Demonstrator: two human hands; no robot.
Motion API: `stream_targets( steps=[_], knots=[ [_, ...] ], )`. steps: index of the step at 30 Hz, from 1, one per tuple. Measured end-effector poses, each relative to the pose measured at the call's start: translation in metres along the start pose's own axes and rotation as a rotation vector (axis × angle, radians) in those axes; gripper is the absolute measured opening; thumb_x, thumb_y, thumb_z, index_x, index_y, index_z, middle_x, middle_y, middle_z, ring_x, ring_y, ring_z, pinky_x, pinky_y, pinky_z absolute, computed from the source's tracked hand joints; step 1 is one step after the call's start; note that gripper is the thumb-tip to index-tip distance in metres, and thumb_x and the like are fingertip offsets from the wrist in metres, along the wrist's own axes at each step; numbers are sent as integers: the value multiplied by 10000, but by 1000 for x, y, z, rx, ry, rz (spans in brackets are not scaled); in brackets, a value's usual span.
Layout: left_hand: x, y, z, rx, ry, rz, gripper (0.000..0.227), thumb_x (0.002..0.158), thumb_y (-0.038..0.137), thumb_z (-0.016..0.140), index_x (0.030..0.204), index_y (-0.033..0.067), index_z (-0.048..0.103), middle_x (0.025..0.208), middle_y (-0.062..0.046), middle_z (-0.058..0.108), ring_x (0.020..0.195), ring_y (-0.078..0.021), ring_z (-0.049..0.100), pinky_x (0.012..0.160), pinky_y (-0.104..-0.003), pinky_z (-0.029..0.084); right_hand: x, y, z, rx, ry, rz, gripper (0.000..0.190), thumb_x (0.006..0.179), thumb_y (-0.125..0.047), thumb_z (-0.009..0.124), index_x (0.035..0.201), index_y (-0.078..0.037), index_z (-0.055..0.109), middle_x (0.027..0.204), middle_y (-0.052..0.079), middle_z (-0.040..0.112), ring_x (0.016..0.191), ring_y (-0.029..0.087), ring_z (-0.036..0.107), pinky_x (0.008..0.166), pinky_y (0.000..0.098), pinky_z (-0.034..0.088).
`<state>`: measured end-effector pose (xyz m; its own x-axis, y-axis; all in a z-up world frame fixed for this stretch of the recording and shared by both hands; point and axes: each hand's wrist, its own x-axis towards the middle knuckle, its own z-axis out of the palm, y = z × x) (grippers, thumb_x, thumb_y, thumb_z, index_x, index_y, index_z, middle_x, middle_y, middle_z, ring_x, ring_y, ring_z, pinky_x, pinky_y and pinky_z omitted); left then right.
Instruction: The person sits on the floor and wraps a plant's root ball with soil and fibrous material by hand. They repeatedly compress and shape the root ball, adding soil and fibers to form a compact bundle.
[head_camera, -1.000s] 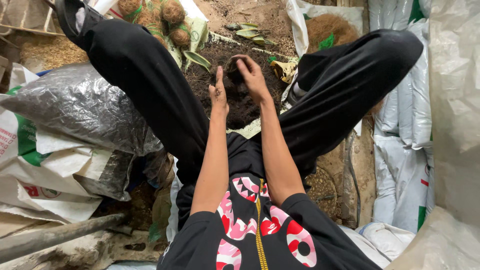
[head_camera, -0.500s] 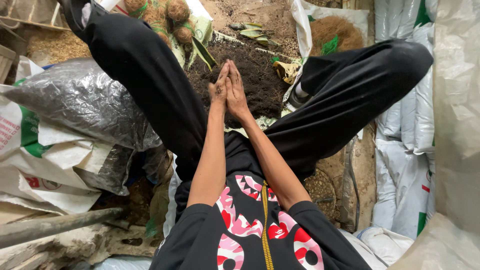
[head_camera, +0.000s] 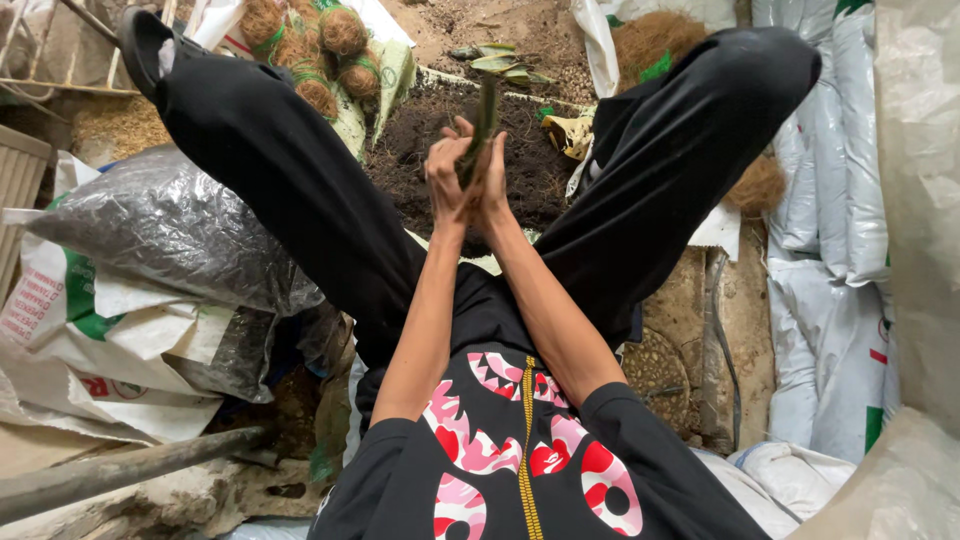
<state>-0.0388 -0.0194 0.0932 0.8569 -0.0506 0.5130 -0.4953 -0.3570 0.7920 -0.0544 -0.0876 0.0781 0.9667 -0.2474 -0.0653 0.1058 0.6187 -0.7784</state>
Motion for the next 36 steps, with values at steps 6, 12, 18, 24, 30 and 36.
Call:
stream_targets(
  steps=[6, 12, 18, 24, 30, 36],
  knots=[
    [-3, 15, -11, 199, 84, 230, 521, 1047, 534, 475, 944, 112, 763, 1307, -105, 675, 1342, -326, 506, 1155, -557, 304, 3, 0, -13, 47, -34, -31, 521, 1055, -603, 305, 1103, -152, 563, 998, 33, 618, 864, 178, 681, 732, 373, 636],
    [-3, 11, -10, 167, 76, 209, 451, 1089, 421, 480, 970, 59, 722, 1197, -81, 690, 1272, -299, 586, 1094, -502, 418, 11, 9, -24, -1, 4, 39, 575, 1065, -637, 297, 1030, -149, 599, 874, -17, 598, 787, 107, 650, 654, 300, 588],
    [-6, 6, -12, 94, 23, 163, 428, 1055, 422, 555, 1031, 22, 706, 1157, -130, 687, 1157, -300, 622, 991, -472, 470, 18, 17, -31, 59, -75, 50, 584, 1030, -685, 317, 922, -176, 582, 821, -40, 572, 711, 102, 609, 595, 294, 560],
    [0, -6, -5, -14, 43, 221, 480, 1000, 525, 652, 801, 89, 670, 926, -120, 716, 853, -256, 682, 734, -421, 558, 9, 20, -32, 26, -139, -16, 729, 1032, -816, 220, 804, -187, 509, 746, -34, 554, 598, 120, 572, 537, 342, 580],
    [-4, -15, 1, 6, -12, 74, 452, 995, 462, 657, 749, 82, 674, 646, -49, 637, 505, -168, 543, 462, -350, 458, 6, 21, -24, -87, 12, -35, 684, 1032, -752, 275, 1013, -125, 547, 889, -13, 560, 794, 148, 565, 719, 370, 567],
    [-2, -15, -1, -49, -25, 11, 441, 982, 500, 672, 833, 88, 720, 680, -50, 649, 545, -159, 573, 496, -340, 485, 12, 30, -28, 36, -4, 15, 679, 1089, -707, 292, 1172, -70, 509, 953, 5, 550, 864, 171, 572, 788, 387, 568]
  ],
)
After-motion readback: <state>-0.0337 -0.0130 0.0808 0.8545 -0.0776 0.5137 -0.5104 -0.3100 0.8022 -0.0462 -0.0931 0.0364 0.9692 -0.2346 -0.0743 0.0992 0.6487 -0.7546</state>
